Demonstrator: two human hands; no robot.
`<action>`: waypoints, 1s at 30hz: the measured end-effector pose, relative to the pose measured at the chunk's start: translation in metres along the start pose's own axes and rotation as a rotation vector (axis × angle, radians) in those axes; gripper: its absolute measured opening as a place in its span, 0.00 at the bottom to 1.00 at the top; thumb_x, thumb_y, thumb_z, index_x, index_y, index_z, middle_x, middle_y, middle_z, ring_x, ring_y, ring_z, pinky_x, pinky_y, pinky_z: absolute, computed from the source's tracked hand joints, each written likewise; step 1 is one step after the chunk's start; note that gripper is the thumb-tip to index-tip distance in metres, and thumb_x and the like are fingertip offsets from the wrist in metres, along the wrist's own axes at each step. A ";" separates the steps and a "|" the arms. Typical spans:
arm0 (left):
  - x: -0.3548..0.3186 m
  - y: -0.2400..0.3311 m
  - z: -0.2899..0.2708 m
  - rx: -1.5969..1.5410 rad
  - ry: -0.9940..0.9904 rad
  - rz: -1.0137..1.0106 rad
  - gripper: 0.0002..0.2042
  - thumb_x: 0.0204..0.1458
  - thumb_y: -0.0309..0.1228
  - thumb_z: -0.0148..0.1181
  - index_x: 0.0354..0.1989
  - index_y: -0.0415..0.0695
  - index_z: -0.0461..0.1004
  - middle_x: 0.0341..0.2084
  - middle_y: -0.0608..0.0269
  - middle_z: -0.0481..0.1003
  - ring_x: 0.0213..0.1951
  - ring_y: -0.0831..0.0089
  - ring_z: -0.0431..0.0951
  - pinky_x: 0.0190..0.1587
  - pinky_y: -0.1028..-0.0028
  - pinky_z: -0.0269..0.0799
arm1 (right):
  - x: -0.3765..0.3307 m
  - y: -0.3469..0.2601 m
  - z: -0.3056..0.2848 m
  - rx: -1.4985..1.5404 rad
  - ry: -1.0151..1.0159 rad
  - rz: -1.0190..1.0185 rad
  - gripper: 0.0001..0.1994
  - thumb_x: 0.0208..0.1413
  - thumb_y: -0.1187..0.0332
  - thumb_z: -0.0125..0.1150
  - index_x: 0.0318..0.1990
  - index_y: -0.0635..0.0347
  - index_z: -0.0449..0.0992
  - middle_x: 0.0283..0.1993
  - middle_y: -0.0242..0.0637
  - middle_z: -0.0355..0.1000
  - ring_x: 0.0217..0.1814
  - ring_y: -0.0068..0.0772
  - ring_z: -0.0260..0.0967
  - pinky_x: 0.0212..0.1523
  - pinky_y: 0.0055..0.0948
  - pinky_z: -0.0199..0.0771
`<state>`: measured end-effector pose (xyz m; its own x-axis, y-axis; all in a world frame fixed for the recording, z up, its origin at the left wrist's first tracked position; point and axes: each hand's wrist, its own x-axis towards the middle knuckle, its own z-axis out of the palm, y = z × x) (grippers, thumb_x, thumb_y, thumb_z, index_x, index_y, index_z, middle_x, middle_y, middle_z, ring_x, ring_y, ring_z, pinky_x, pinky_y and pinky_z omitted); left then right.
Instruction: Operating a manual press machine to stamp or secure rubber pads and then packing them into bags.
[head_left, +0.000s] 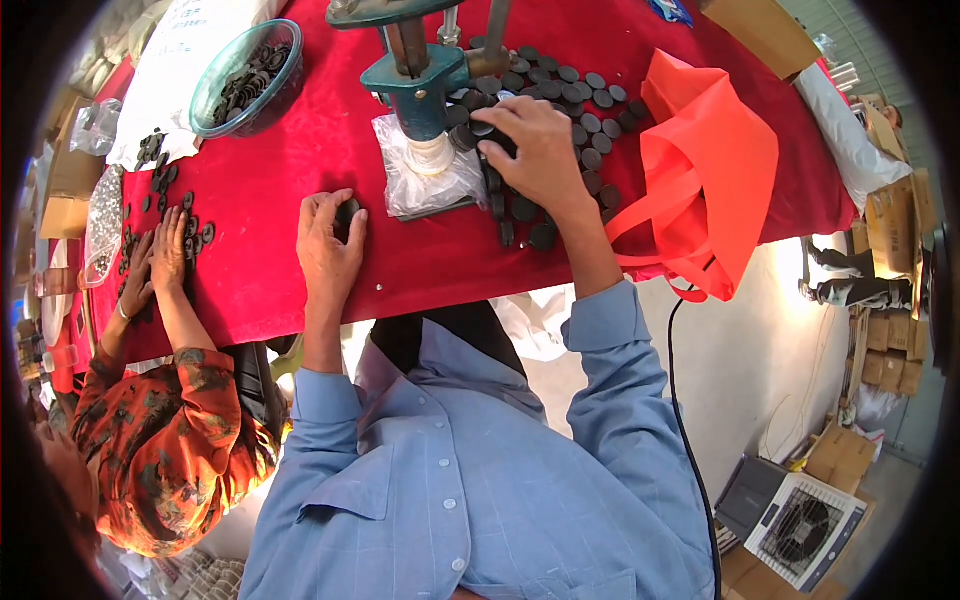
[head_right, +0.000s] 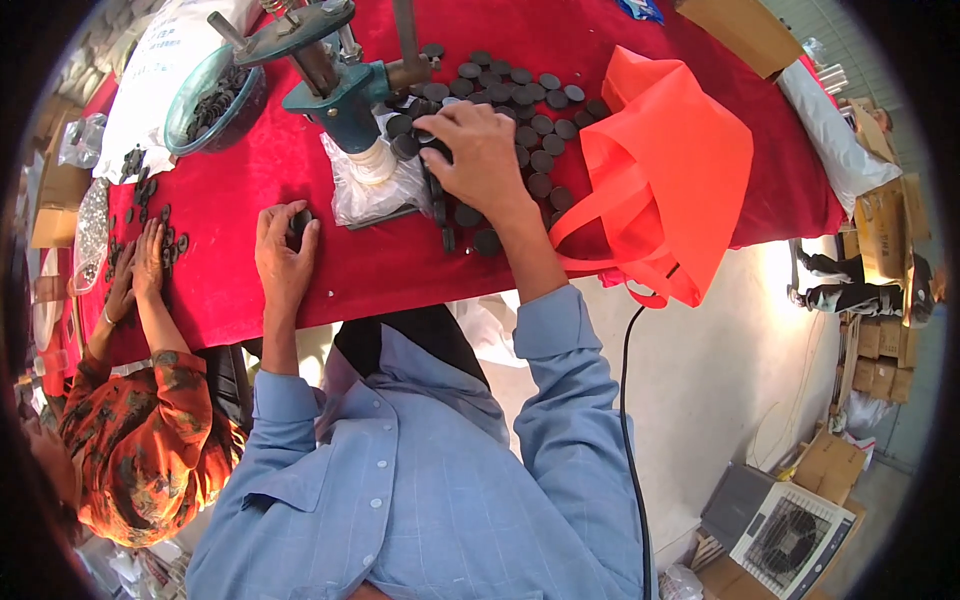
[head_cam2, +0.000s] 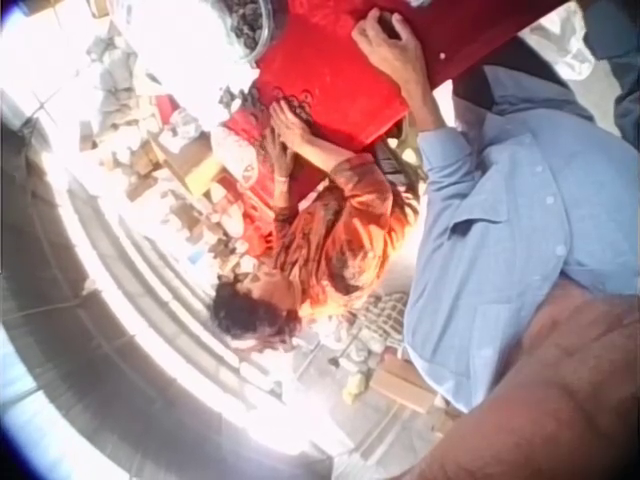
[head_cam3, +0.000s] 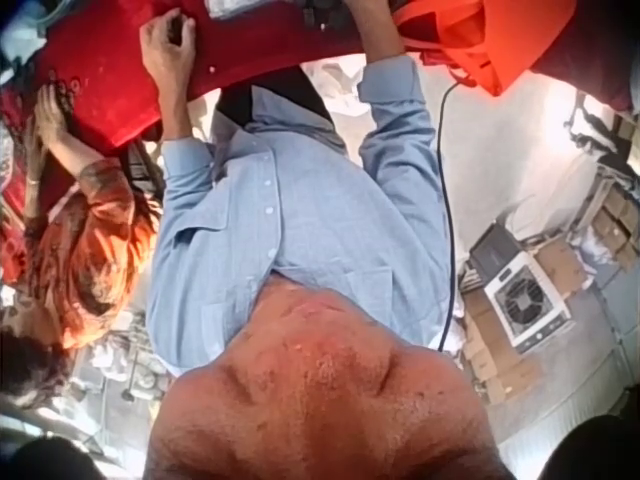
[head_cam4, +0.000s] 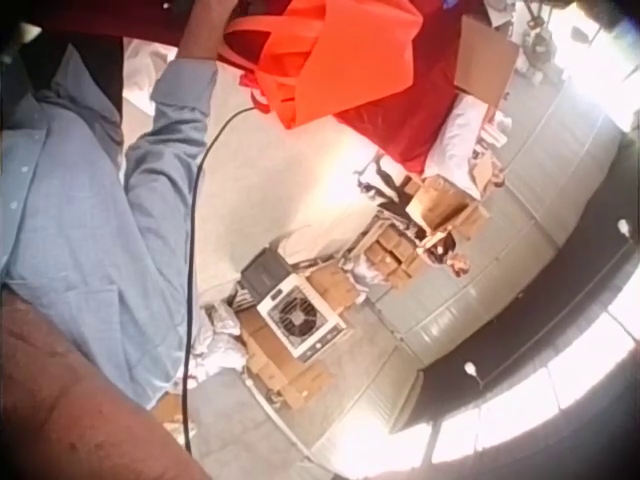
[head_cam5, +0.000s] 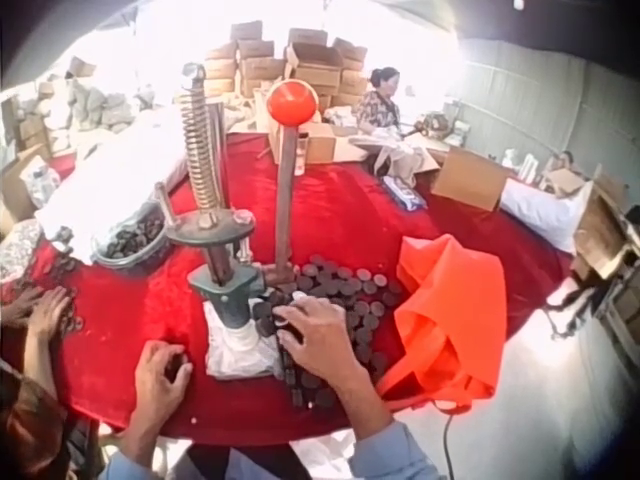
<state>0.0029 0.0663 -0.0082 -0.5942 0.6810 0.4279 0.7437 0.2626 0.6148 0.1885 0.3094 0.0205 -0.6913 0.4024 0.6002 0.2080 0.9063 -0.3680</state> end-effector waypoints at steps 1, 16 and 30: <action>0.000 0.000 0.000 0.002 0.002 0.000 0.15 0.49 0.25 0.70 0.47 0.42 0.79 0.41 0.53 0.74 0.42 0.58 0.78 0.44 0.66 0.77 | -0.002 -0.003 0.006 -0.034 -0.027 0.040 0.14 0.52 0.65 0.68 0.48 0.50 0.81 0.45 0.35 0.76 0.51 0.40 0.73 0.56 0.43 0.65; -0.001 0.002 0.003 0.012 0.012 0.047 0.15 0.49 0.24 0.70 0.47 0.41 0.79 0.40 0.54 0.74 0.41 0.59 0.78 0.42 0.67 0.77 | -0.028 0.019 -0.017 -0.003 0.165 0.272 0.08 0.52 0.71 0.66 0.40 0.55 0.81 0.37 0.36 0.75 0.40 0.40 0.75 0.45 0.39 0.70; -0.004 0.010 -0.002 0.030 0.139 0.131 0.16 0.51 0.23 0.70 0.49 0.40 0.78 0.43 0.54 0.76 0.43 0.62 0.78 0.49 0.68 0.75 | -0.120 -0.093 -0.020 -0.206 0.040 0.363 0.14 0.44 0.65 0.75 0.38 0.53 0.79 0.36 0.31 0.70 0.41 0.35 0.69 0.42 0.38 0.61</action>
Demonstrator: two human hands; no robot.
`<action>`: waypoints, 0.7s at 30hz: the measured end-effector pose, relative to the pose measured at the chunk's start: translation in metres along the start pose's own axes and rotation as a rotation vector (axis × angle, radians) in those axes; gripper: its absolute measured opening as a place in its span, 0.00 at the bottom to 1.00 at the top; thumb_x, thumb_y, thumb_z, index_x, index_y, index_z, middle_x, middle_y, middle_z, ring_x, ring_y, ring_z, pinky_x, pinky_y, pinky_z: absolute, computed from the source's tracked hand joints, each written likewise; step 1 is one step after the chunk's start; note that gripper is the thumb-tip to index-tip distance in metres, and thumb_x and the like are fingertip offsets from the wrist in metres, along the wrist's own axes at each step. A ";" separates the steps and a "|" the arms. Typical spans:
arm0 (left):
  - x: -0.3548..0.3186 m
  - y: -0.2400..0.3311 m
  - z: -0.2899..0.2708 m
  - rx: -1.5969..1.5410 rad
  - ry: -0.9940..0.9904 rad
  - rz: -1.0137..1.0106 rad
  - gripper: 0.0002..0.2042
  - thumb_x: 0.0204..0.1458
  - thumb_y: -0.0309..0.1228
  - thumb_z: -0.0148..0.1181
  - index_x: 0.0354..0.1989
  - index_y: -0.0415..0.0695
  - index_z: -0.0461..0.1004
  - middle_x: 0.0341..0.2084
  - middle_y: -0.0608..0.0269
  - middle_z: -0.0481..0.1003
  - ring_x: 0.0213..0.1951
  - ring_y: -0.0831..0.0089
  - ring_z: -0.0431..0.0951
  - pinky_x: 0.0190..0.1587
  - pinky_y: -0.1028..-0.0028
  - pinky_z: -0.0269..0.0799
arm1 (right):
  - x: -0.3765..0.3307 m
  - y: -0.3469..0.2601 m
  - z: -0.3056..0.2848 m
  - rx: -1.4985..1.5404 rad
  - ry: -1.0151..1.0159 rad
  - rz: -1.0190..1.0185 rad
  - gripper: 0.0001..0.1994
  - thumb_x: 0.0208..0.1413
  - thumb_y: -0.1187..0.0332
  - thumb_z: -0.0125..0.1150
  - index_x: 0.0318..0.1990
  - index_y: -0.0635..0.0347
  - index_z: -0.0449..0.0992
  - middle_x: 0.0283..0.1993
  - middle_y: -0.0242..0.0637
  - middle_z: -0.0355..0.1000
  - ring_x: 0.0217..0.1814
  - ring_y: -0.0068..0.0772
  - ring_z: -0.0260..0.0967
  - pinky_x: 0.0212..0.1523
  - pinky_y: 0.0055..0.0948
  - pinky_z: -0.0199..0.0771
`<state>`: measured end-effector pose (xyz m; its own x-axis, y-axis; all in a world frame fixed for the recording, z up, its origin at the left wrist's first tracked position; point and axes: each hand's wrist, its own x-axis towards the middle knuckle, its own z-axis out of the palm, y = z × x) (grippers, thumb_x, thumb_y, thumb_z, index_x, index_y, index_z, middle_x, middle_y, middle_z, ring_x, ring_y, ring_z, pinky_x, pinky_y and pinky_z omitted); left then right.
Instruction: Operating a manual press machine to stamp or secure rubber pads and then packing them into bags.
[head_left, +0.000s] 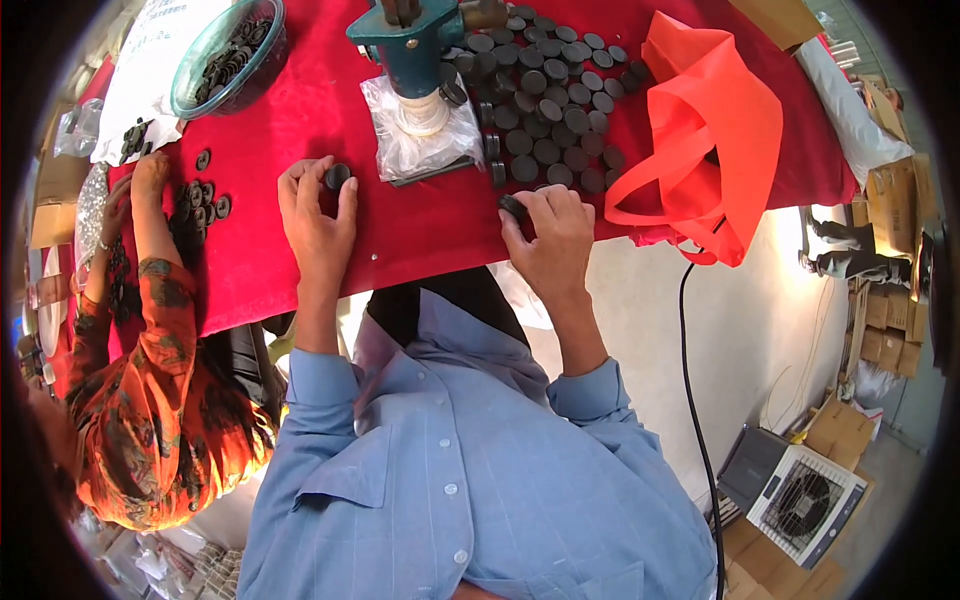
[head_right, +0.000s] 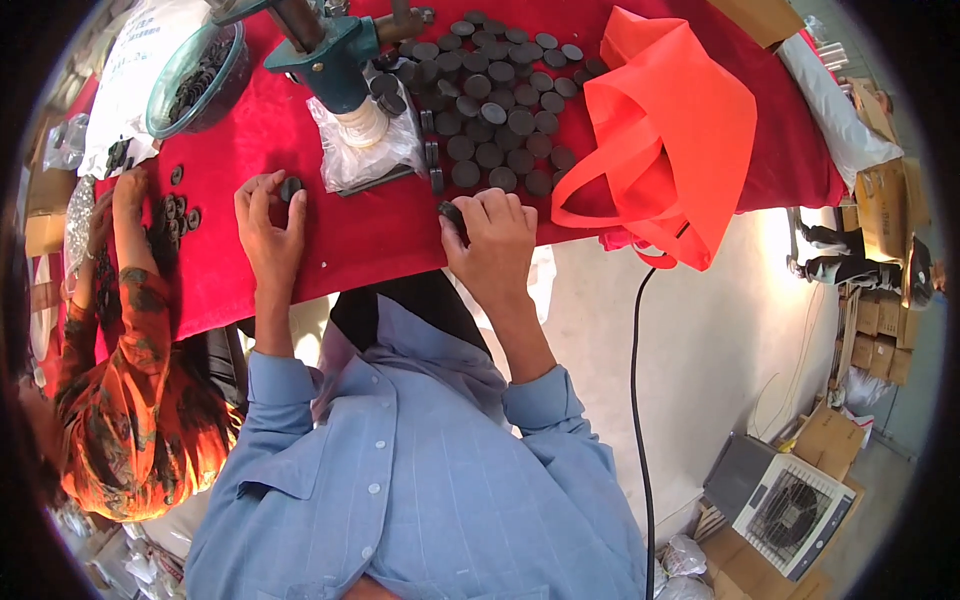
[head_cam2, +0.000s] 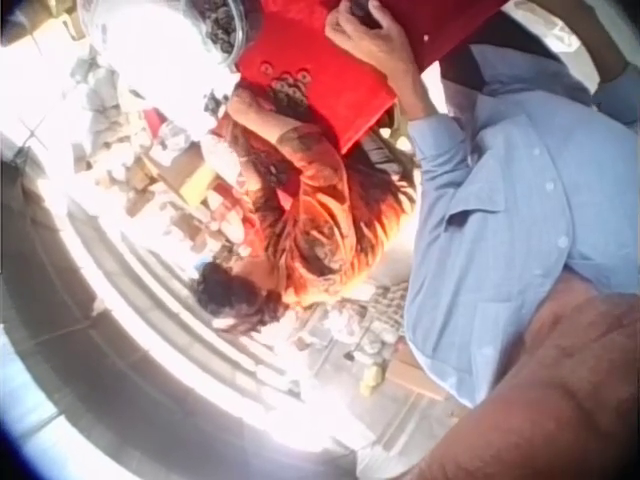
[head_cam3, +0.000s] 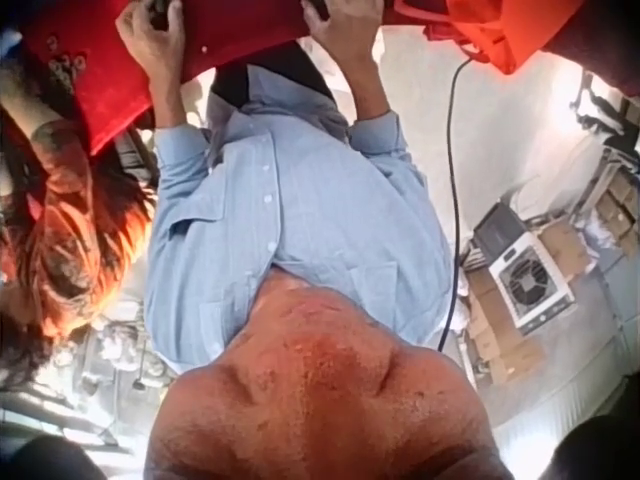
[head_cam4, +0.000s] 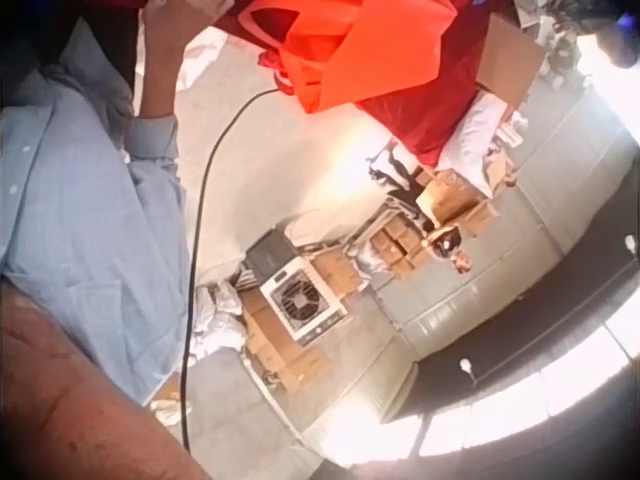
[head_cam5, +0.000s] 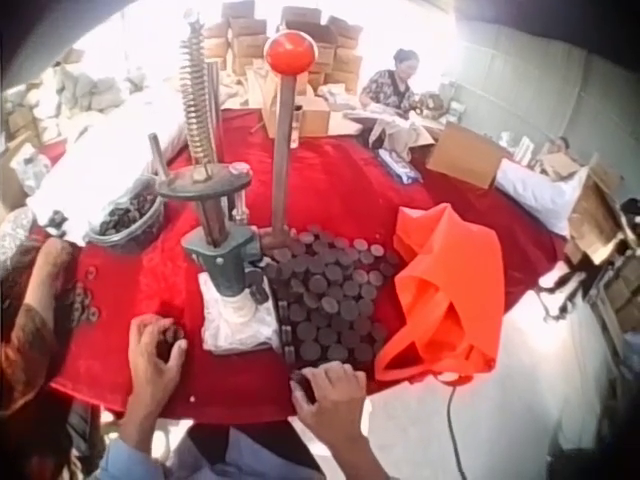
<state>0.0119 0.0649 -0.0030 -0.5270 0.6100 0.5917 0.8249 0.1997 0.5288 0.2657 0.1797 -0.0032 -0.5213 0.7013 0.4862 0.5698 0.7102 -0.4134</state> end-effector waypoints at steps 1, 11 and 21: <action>-0.003 0.005 -0.002 0.001 0.001 -0.001 0.16 0.51 0.23 0.70 0.49 0.40 0.78 0.43 0.54 0.76 0.43 0.62 0.78 0.49 0.68 0.75 | 0.000 -0.001 0.001 0.035 0.015 -0.016 0.13 0.45 0.67 0.74 0.38 0.53 0.79 0.36 0.30 0.70 0.42 0.35 0.69 0.43 0.38 0.61; -0.020 0.104 -0.028 -0.695 -0.275 -0.047 0.20 0.48 0.16 0.70 0.51 0.39 0.78 0.46 0.56 0.77 0.38 0.73 0.79 0.41 0.76 0.77 | 0.013 -0.052 -0.032 0.426 0.070 -0.144 0.18 0.42 0.73 0.74 0.44 0.54 0.81 0.42 0.32 0.75 0.45 0.36 0.73 0.49 0.37 0.64; -0.034 0.105 -0.034 -0.937 -0.160 -0.114 0.12 0.51 0.14 0.67 0.44 0.36 0.79 0.42 0.50 0.79 0.42 0.65 0.82 0.44 0.71 0.80 | 0.012 -0.070 -0.032 1.026 -0.003 0.068 0.16 0.44 0.79 0.72 0.44 0.62 0.80 0.42 0.39 0.76 0.44 0.37 0.74 0.44 0.31 0.75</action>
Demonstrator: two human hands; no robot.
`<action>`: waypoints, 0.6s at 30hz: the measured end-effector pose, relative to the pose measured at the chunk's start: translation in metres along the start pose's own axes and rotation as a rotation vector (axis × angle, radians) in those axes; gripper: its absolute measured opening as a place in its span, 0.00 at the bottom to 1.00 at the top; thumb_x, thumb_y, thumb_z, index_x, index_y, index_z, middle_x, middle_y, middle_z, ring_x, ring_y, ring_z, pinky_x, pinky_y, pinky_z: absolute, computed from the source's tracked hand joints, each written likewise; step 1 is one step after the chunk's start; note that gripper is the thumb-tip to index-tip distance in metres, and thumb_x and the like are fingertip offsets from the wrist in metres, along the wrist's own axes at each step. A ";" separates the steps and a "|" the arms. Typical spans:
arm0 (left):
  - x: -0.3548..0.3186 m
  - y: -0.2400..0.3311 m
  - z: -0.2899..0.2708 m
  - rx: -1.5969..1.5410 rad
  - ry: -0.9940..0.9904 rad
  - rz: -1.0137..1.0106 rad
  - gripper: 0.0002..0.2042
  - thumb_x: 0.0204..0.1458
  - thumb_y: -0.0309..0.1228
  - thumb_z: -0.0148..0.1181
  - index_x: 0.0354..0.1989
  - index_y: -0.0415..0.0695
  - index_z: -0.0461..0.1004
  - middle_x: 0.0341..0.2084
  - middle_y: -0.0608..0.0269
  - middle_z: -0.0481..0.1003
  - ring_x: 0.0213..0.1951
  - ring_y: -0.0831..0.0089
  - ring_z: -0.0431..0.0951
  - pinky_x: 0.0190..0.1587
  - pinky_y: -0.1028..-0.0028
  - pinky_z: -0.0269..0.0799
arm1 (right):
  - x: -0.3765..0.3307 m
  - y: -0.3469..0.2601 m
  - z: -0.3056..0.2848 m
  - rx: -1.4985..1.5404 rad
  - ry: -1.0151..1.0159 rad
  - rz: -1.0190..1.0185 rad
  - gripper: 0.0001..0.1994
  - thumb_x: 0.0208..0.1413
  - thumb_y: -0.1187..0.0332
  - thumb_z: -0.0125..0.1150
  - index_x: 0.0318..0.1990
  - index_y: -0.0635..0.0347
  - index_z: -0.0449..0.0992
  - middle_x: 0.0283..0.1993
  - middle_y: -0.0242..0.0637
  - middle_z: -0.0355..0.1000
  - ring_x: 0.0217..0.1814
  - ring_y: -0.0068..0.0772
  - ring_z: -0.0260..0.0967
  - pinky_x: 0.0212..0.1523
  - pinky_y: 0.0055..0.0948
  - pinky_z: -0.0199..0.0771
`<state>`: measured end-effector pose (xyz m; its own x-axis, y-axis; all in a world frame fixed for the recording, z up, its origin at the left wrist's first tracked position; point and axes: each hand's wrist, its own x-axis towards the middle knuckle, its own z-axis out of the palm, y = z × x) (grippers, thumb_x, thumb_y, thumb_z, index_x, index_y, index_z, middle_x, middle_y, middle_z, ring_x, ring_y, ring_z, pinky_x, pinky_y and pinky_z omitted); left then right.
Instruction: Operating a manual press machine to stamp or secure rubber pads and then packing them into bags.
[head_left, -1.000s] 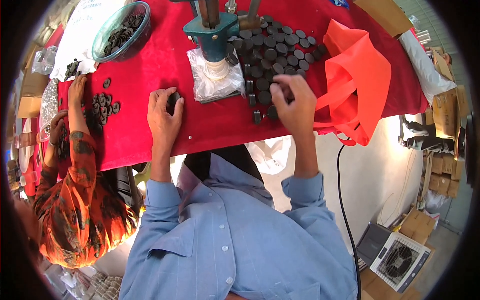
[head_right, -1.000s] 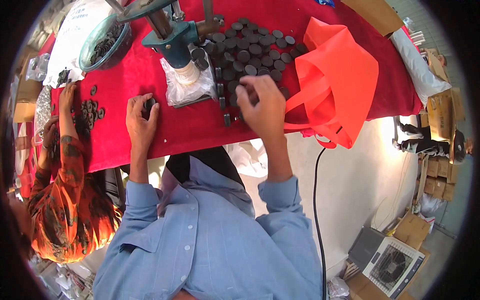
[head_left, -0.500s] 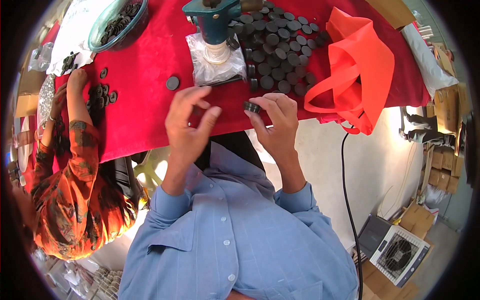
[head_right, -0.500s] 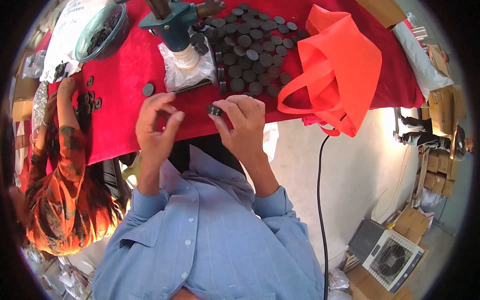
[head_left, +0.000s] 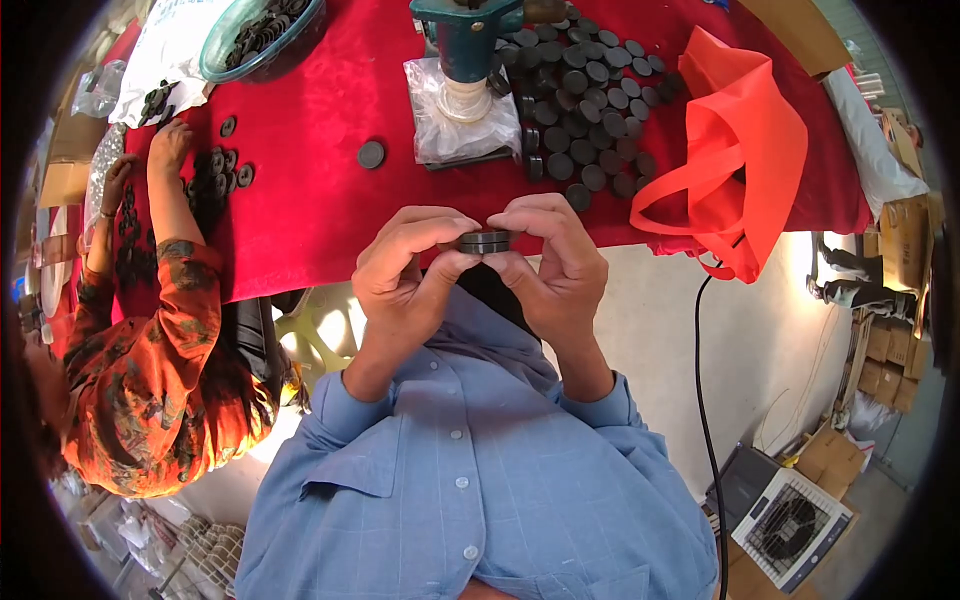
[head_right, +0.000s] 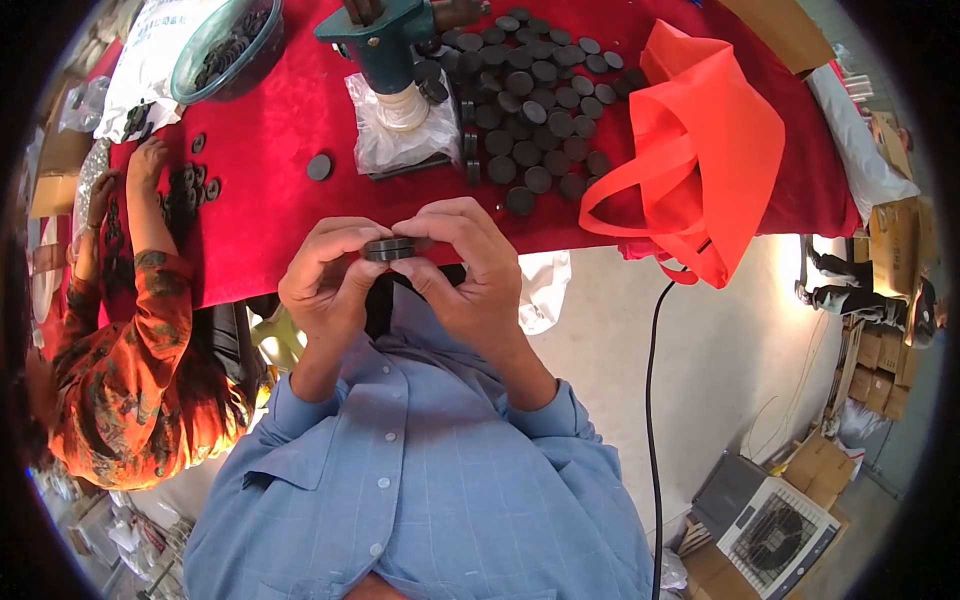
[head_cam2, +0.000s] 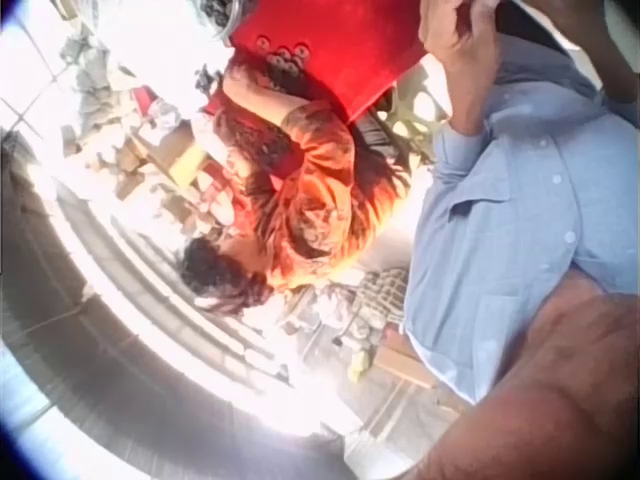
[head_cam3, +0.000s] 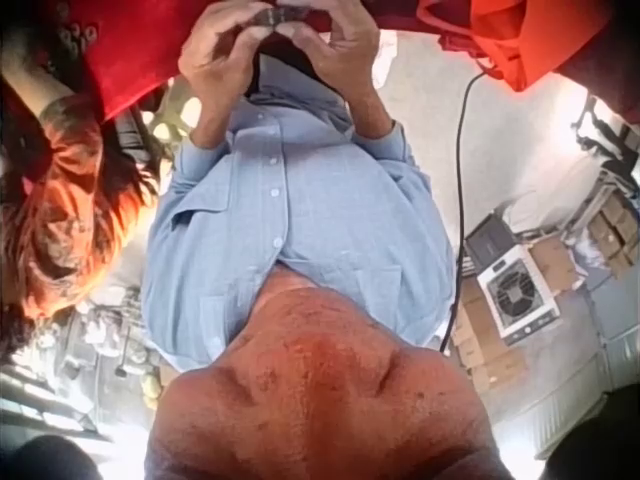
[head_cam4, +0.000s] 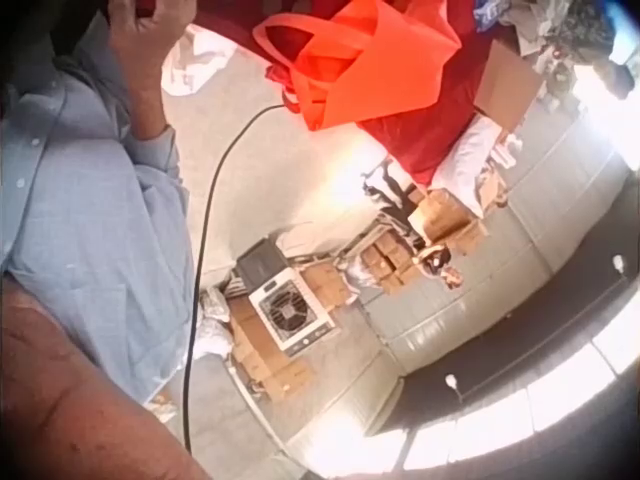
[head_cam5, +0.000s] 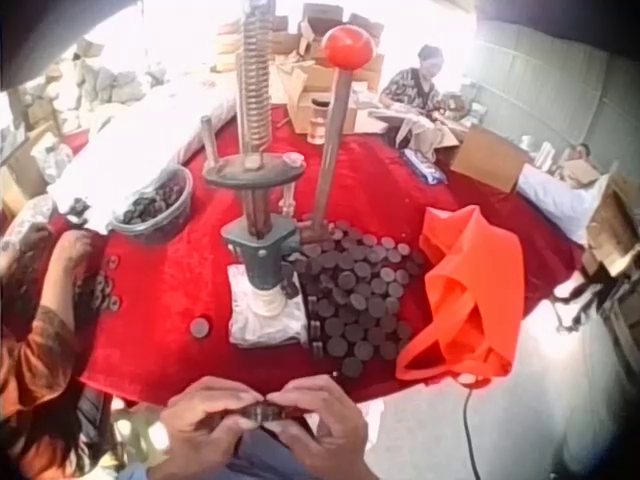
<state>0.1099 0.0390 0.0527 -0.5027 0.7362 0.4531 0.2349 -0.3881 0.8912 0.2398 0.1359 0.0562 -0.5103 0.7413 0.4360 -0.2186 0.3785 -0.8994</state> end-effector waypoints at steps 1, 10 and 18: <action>-0.001 0.000 0.003 -0.084 0.032 -0.008 0.12 0.52 0.14 0.66 0.44 0.36 0.78 0.42 0.49 0.79 0.42 0.65 0.82 0.45 0.71 0.80 | 0.000 0.001 0.002 0.040 0.007 -0.006 0.16 0.44 0.80 0.71 0.43 0.62 0.80 0.42 0.39 0.76 0.44 0.37 0.75 0.44 0.31 0.75; -0.019 -0.017 0.004 -0.128 0.012 -0.203 0.10 0.60 0.18 0.60 0.49 0.35 0.73 0.44 0.53 0.77 0.47 0.71 0.79 0.50 0.73 0.77 | -0.005 0.008 0.005 -0.165 0.002 0.009 0.12 0.46 0.81 0.68 0.41 0.63 0.80 0.39 0.41 0.76 0.41 0.38 0.77 0.42 0.32 0.77; -0.014 -0.019 0.008 -0.456 0.158 -0.701 0.09 0.67 0.28 0.51 0.51 0.38 0.70 0.44 0.58 0.76 0.43 0.75 0.78 0.44 0.72 0.76 | -0.003 0.028 0.001 -0.370 -0.018 0.144 0.14 0.48 0.69 0.73 0.43 0.56 0.79 0.39 0.35 0.75 0.41 0.37 0.75 0.43 0.37 0.67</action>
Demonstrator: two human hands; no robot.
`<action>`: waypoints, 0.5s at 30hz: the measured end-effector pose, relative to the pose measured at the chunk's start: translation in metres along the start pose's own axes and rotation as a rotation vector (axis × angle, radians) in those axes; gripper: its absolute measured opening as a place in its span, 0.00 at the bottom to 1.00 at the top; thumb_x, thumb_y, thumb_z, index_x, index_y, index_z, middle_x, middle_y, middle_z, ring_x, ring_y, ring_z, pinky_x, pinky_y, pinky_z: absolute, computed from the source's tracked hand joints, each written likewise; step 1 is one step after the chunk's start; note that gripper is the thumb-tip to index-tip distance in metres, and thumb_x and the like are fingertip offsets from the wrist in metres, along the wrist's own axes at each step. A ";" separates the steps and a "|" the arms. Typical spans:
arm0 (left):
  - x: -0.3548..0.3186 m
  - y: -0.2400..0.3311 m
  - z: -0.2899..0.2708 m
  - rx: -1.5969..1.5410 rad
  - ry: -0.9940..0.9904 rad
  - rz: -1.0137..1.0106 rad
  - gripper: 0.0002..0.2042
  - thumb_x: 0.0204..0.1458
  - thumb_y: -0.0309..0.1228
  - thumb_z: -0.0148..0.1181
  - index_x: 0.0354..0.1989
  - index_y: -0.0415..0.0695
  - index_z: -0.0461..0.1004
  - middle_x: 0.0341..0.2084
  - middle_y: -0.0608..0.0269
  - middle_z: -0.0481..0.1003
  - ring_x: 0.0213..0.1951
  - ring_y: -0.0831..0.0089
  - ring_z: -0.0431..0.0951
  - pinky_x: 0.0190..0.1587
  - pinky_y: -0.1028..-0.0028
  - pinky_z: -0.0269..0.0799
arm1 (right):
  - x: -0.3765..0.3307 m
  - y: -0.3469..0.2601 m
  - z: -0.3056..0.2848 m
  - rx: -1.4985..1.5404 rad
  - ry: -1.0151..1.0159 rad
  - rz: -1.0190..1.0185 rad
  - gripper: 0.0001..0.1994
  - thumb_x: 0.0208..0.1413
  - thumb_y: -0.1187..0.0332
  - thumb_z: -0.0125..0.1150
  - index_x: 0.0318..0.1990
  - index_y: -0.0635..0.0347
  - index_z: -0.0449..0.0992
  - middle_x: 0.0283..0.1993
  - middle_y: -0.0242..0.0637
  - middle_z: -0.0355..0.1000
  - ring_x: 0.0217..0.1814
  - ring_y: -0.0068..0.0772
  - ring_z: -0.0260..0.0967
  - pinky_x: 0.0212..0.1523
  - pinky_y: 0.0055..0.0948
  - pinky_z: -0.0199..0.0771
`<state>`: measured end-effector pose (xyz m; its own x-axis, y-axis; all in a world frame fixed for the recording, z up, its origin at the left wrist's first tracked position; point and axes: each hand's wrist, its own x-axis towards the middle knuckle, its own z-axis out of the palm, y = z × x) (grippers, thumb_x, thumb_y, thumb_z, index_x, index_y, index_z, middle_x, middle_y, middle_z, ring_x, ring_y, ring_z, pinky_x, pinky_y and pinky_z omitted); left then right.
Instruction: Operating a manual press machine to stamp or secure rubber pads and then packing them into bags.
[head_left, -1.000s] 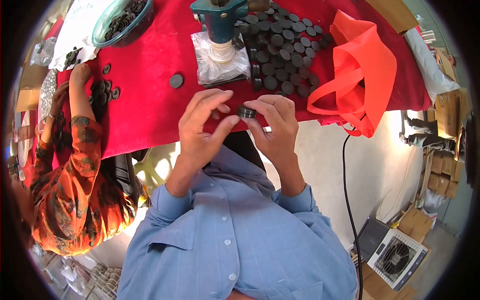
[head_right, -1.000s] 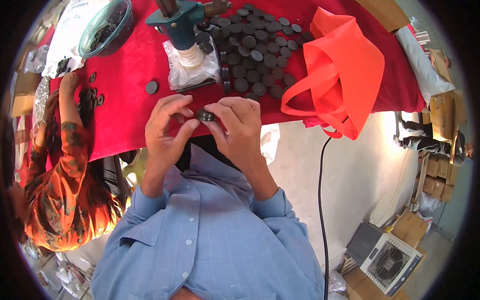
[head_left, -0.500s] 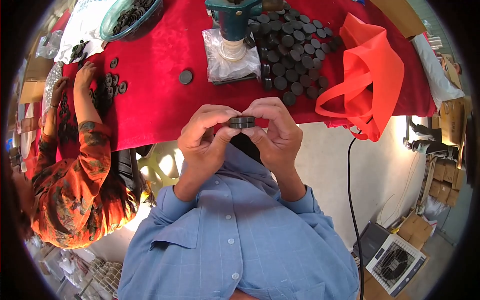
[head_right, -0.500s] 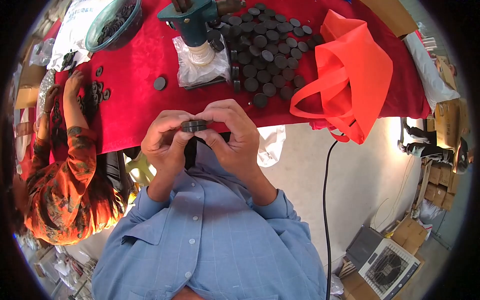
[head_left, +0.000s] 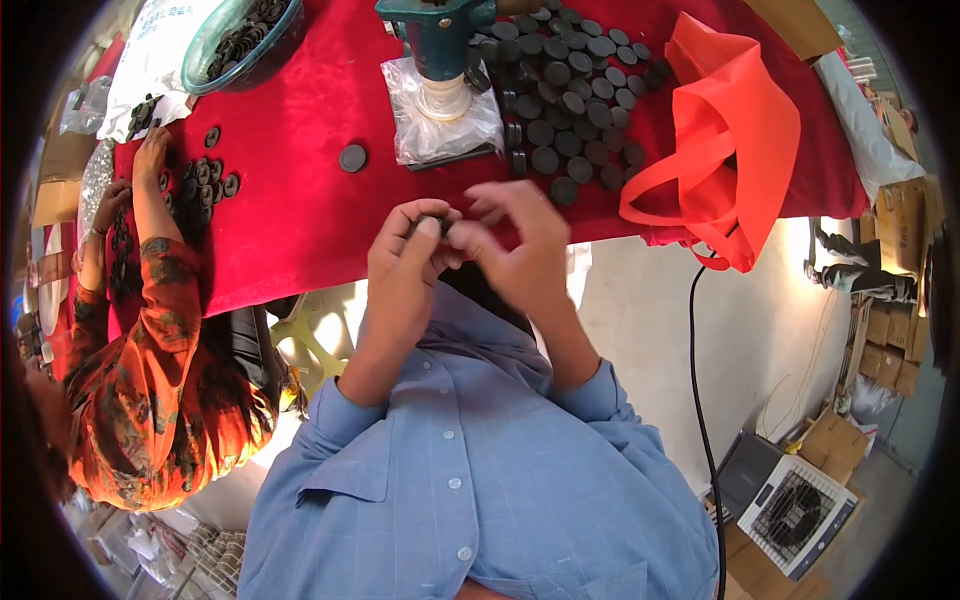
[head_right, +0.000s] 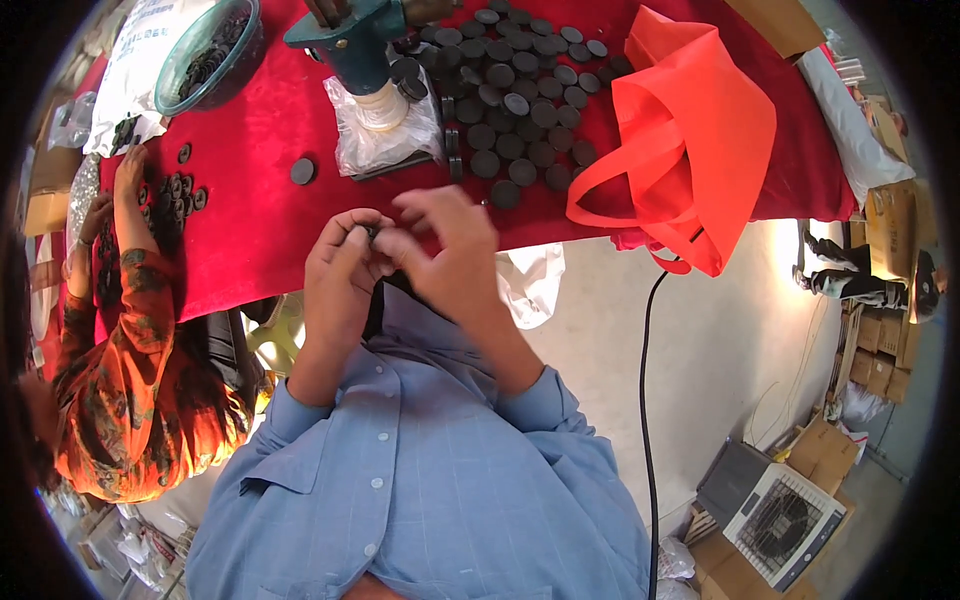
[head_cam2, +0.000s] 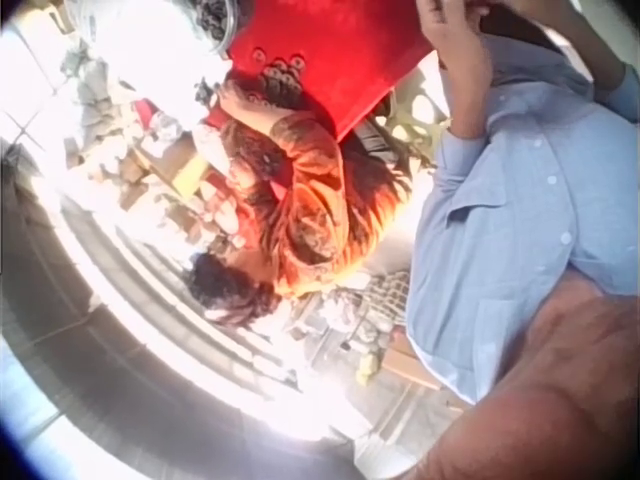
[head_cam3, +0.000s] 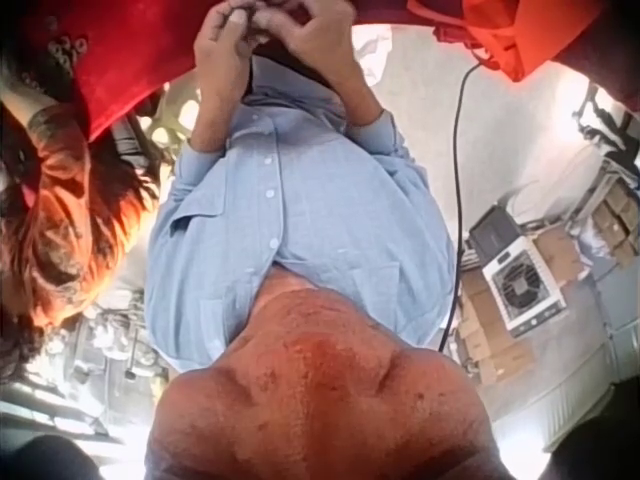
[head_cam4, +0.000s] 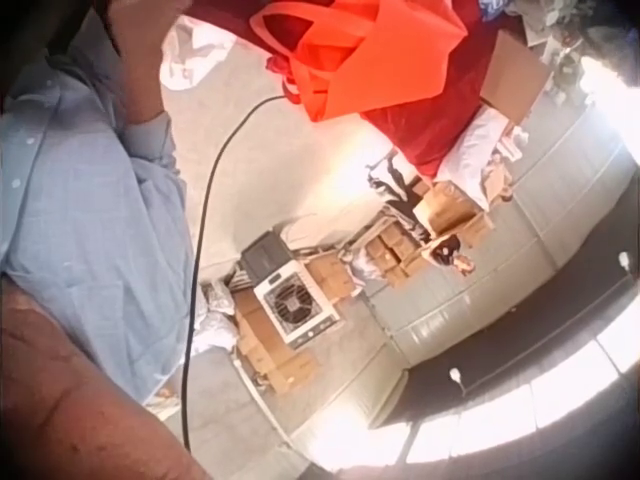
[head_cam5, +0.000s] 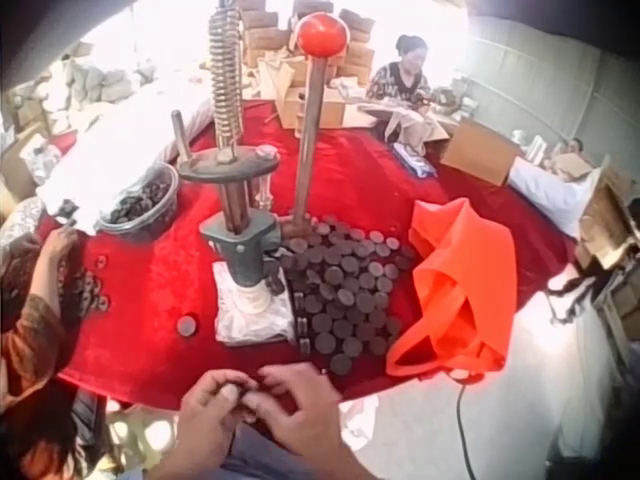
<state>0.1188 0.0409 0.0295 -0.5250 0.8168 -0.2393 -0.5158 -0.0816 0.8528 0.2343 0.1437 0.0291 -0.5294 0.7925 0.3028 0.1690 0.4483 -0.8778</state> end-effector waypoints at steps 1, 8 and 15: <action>0.005 0.001 -0.006 -0.146 0.011 -0.143 0.09 0.67 0.29 0.50 0.50 0.39 0.71 0.44 0.59 0.76 0.41 0.74 0.78 0.42 0.73 0.76 | 0.007 0.003 -0.005 0.026 0.051 0.157 0.14 0.49 0.68 0.74 0.43 0.56 0.79 0.39 0.35 0.75 0.42 0.37 0.74 0.44 0.37 0.67; 0.014 0.003 -0.018 -0.278 -0.009 -0.213 0.09 0.63 0.31 0.53 0.47 0.41 0.71 0.37 0.60 0.73 0.40 0.68 0.75 0.38 0.73 0.72 | 0.035 0.053 -0.014 -0.695 0.215 -0.151 0.16 0.47 0.62 0.74 0.43 0.54 0.79 0.41 0.34 0.72 0.45 0.40 0.71 0.46 0.41 0.64; 0.024 0.003 -0.029 -0.238 -0.016 -0.147 0.11 0.54 0.20 0.50 0.45 0.40 0.72 0.37 0.60 0.75 0.40 0.70 0.76 0.41 0.71 0.74 | 0.080 0.054 -0.010 -0.316 0.179 -0.134 0.16 0.47 0.66 0.70 0.46 0.54 0.78 0.43 0.36 0.74 0.49 0.42 0.73 0.49 0.43 0.66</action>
<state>0.0847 0.0434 0.0126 -0.4228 0.8384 -0.3440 -0.7314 -0.0917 0.6757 0.2094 0.2355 0.0100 -0.4156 0.7653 0.4915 0.3711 0.6361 -0.6765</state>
